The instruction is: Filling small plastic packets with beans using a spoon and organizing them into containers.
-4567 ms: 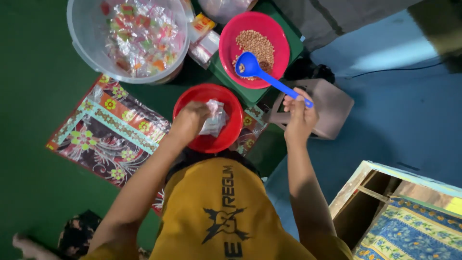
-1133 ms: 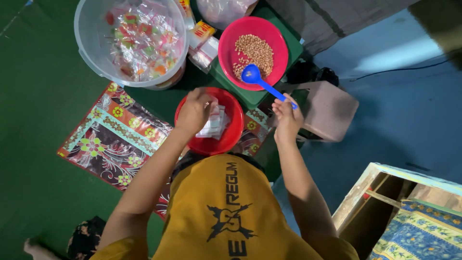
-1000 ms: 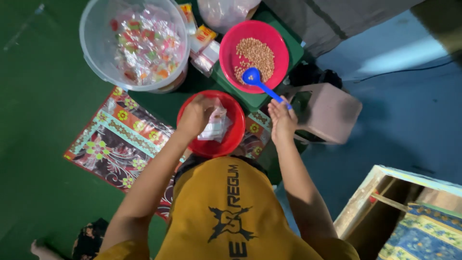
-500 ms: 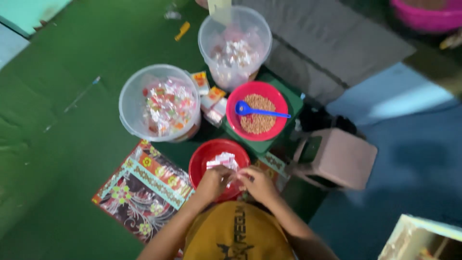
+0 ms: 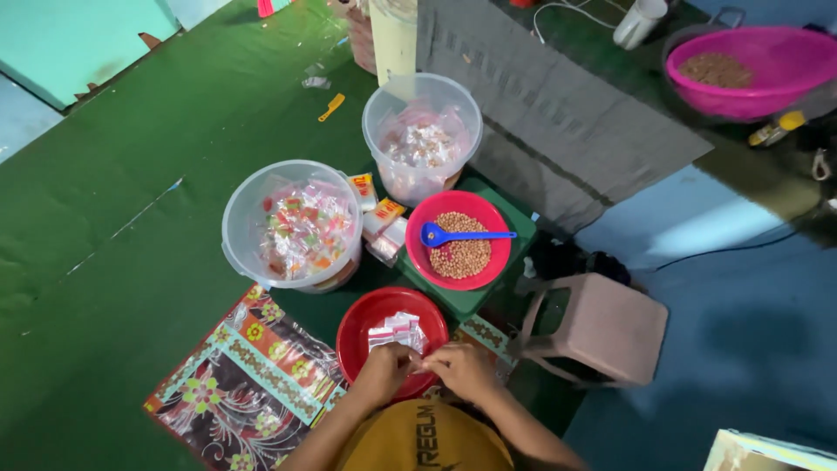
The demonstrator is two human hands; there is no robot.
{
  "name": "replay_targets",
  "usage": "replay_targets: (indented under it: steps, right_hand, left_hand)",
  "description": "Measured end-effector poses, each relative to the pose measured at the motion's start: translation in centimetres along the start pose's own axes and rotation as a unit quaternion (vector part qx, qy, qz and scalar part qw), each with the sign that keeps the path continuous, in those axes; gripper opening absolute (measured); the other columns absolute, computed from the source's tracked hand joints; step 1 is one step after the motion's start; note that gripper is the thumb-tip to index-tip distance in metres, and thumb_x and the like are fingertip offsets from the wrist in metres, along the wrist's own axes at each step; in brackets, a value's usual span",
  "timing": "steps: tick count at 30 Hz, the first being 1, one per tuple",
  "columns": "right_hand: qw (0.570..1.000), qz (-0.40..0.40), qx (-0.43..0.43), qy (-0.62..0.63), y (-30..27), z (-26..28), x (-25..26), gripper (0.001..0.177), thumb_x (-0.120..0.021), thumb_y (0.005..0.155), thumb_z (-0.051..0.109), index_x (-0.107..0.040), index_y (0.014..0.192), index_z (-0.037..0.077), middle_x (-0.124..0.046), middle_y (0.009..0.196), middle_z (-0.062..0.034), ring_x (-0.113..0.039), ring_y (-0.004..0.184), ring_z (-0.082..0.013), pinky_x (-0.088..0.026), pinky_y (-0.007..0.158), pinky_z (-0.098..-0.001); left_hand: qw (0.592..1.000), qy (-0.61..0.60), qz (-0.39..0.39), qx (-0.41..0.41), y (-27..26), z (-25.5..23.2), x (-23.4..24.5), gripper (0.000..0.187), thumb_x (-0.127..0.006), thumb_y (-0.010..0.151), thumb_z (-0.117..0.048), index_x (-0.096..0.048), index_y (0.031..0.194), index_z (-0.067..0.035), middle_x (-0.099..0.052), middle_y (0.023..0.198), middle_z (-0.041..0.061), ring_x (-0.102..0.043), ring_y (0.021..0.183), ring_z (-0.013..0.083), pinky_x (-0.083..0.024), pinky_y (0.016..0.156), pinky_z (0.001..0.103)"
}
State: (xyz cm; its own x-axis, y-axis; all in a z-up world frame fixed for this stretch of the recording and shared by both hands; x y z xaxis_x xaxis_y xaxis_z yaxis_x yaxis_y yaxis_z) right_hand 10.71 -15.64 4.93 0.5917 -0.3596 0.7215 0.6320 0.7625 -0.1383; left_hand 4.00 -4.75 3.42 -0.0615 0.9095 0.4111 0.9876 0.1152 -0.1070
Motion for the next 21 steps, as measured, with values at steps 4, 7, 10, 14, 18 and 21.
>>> replay_targets:
  steps: [4, 7, 10, 14, 18, 21]
  right_hand:
    - [0.990, -0.010, -0.132, 0.056, 2.4, -3.8, -2.0, 0.013, -0.058, 0.079, 0.024, -0.071, 0.077, 0.026, -0.070, 0.068, 0.0074, -0.062, 0.060, -0.0091, -0.044, 0.058, -0.0269]
    - [0.954, -0.100, -0.203, 0.197, 6.5, -5.6, 0.1, 0.011, -0.056, 0.079, 0.016, -0.066, 0.075, 0.017, -0.066, 0.063, 0.0035, -0.060, 0.057, -0.0098, -0.044, 0.053, -0.0251]
    - [0.871, -0.193, -0.163, 0.421, 11.7, -5.9, 3.7, 0.014, -0.057, 0.073, 0.004, -0.060, 0.086, 0.007, -0.060, 0.061, -0.0044, -0.055, 0.052, -0.0135, -0.042, 0.048, -0.0248]
    - [0.718, -0.304, -0.081, 0.621, 17.6, -6.2, 10.3, 0.020, -0.060, 0.085, 0.012, -0.052, 0.104, 0.009, -0.062, 0.092, -0.0108, -0.065, 0.090, -0.0300, -0.055, 0.081, -0.0434]
    - [0.704, -0.306, -0.179, 0.616, 16.0, -4.9, 7.9, 0.050, -0.062, 0.077, 0.009, -0.043, 0.122, 0.000, -0.052, 0.119, -0.0261, -0.056, 0.110, -0.0388, -0.052, 0.087, -0.0483]
    - [0.748, -0.242, -0.264, 0.559, 12.7, -6.6, 1.6, 0.039, -0.064, 0.078, 0.020, -0.052, 0.115, 0.015, -0.066, 0.096, -0.0081, -0.064, 0.089, -0.0254, -0.051, 0.078, -0.0384]
  left_hand:
    - [0.991, 0.027, 0.020, 0.127, -1.1, 3.6, 0.5, 0.040, -0.072, 0.074, -0.019, -0.059, 0.112, -0.017, -0.063, 0.102, 0.006, -0.063, 0.077, 0.0194, -0.048, 0.071, 0.032]
    - [0.984, 0.050, 0.026, 0.168, -2.2, 6.1, 1.4, 0.045, -0.072, 0.075, -0.026, -0.058, 0.116, -0.020, -0.058, 0.115, 0.009, -0.066, 0.087, 0.0244, -0.049, 0.080, 0.034]
    - [0.988, 0.024, 0.018, 0.149, -4.2, 6.6, 2.5, 0.029, -0.073, 0.074, -0.022, -0.066, 0.102, -0.017, -0.064, 0.108, 0.007, -0.066, 0.091, 0.0225, -0.048, 0.081, 0.030]
    - [0.991, 0.024, 0.017, 0.131, -5.5, 8.9, 3.4, 0.030, -0.069, 0.075, -0.023, -0.065, 0.103, -0.014, -0.066, 0.107, 0.009, -0.063, 0.098, 0.0253, -0.045, 0.087, 0.032]
    - [0.984, 0.056, 0.067, 0.156, -5.5, 9.7, 4.0, 0.039, -0.065, 0.080, -0.026, -0.059, 0.116, -0.011, -0.058, 0.119, 0.012, -0.058, 0.106, 0.0295, -0.042, 0.094, 0.037]
    - [0.986, 0.058, 0.094, 0.126, -4.7, 7.9, 5.3, 0.039, -0.062, 0.081, -0.020, -0.059, 0.119, -0.018, -0.056, 0.122, 0.013, -0.055, 0.110, 0.0314, -0.039, 0.098, 0.034]
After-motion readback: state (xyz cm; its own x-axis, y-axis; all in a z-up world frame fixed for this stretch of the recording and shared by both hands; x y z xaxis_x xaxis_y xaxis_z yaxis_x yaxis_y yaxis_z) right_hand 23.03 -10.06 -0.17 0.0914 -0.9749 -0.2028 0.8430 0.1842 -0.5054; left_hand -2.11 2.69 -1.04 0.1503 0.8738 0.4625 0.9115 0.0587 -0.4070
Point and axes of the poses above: each hand's wrist, its own y-axis towards the middle knuckle, its own x-axis out of the back of the hand, z = x × y, the point moved 8 cm from there along y, towards the middle knuckle
